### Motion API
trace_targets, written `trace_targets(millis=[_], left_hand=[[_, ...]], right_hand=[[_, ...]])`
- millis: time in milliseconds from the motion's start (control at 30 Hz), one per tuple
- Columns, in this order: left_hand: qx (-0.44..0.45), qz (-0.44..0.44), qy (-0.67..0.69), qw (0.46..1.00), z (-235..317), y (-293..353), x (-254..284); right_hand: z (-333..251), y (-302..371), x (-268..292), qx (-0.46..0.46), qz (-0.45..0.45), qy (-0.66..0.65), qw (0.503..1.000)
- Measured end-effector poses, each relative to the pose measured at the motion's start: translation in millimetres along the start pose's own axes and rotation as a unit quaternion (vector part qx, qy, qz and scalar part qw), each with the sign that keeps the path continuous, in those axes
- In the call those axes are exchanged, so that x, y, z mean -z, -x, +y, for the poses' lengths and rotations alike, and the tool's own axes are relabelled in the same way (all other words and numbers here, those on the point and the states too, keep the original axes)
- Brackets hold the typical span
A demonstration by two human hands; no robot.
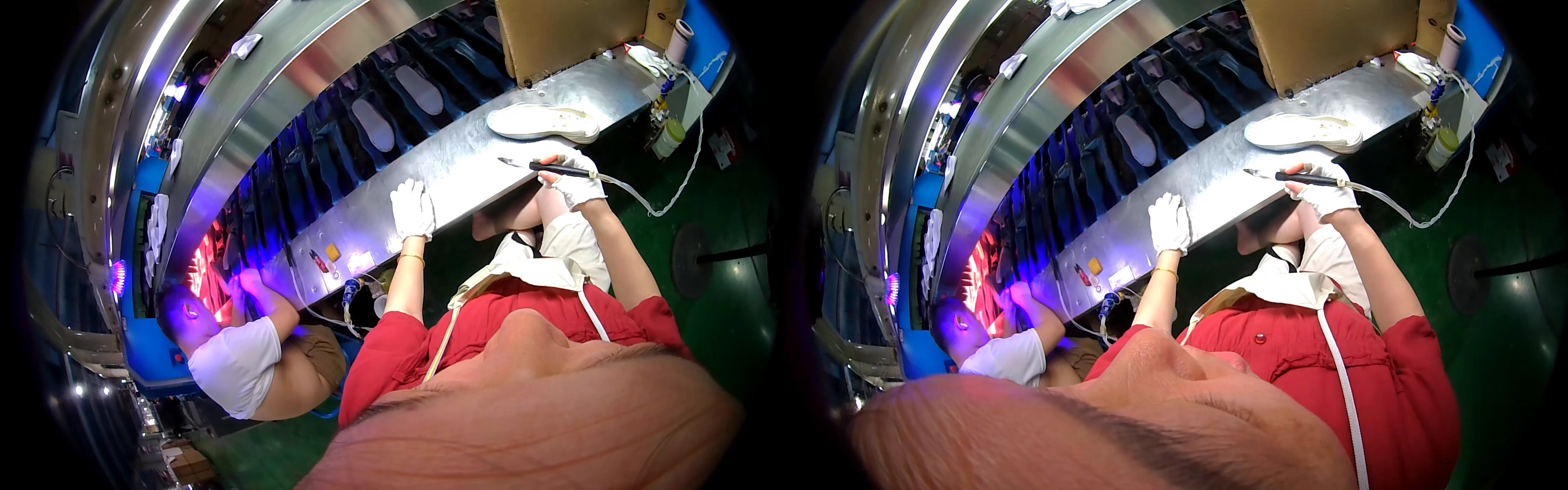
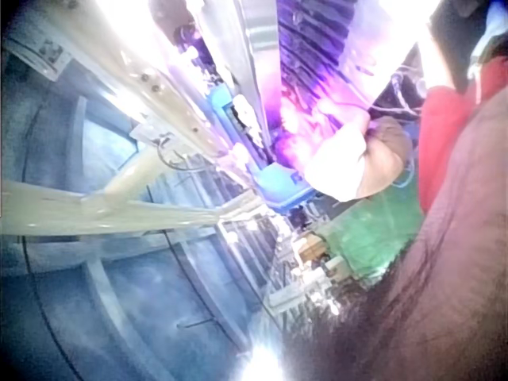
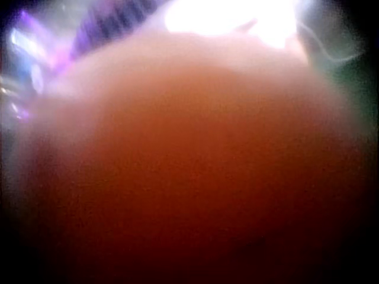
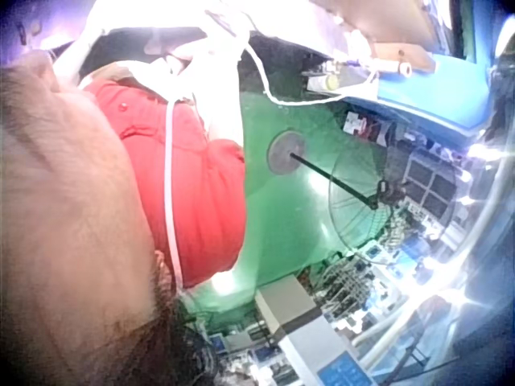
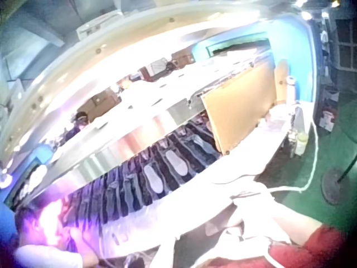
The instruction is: The person picks up white shoe soles from a conveyor belt and applies a liquid adhesive around the edges and surface using a brush-tipped tool.
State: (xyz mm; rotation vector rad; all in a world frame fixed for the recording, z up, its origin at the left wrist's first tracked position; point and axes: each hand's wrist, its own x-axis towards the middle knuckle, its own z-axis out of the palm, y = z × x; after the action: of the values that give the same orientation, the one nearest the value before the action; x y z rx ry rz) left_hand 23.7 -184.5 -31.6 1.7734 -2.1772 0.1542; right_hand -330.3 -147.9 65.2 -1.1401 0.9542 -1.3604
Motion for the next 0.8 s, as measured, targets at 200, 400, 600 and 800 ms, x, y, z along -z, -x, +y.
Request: trace_targets(millis=[200, 400, 600, 800], left_hand=[[0.001, 0.004, -0.009, 1.0, 0, 3, 8], [0.006, -0.004, -0.003, 1.0, 5, 1, 12], [0.002, 0.006, 0.003, 1.0, 4, 2, 13], [-0.008, 0.024, -0.007, 1.0, 3, 3, 11]], right_hand=[[-3, 4, -6, -0.024, 0.009, -0.032, 0.999], [-6, 5, -9, -0.04, 0.021, -0.02, 0.999], [-5, 7, -5, -0.046, 0.025, -0.001, 0.999], [-6, 7, -8, -0.042, 0.022, 0.015, 0.999]])
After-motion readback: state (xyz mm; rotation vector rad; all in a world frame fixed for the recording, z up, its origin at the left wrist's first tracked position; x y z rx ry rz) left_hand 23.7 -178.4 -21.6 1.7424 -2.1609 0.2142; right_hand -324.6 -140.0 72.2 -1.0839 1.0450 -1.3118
